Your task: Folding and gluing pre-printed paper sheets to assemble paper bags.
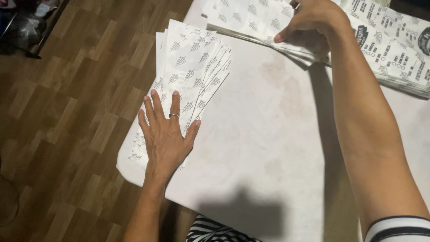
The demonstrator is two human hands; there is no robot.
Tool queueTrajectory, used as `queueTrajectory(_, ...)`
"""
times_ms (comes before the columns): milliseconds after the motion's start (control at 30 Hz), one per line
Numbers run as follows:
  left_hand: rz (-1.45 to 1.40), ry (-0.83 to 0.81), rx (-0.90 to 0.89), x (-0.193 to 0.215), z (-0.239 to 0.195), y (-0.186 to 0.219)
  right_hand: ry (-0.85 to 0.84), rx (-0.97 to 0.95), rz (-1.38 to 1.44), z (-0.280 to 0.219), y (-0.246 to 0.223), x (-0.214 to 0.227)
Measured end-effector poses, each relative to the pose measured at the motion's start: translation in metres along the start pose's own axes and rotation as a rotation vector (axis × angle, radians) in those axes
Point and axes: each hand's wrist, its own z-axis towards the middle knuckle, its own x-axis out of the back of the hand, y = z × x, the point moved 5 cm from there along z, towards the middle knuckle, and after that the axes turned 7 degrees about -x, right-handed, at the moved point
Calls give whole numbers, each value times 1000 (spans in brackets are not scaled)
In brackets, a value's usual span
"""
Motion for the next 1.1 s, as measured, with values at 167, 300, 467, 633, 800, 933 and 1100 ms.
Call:
queueTrajectory(167,-9,-19,12,0,0,1,19,49,-4,6,1,-6)
queueTrajectory(300,14,-20,9,0,0,0,21,92,76,-16,-7,-5)
queueTrajectory(467,13,-38,19,-1,0,0,-17,16,112,-40,-12,-5)
queueTrajectory(633,21,-27,8,-2,0,0,60,181,135,15,0,-11)
queueTrajectory(800,-14,-43,19,1,2,0,-25,51,159,-10,-9,-9)
queueTrajectory(933,11,-13,1,0,0,0,-52,18,180,-38,-16,-9)
queueTrajectory(1100,24,-6,-3,0,0,0,39,84,153,23,0,-11)
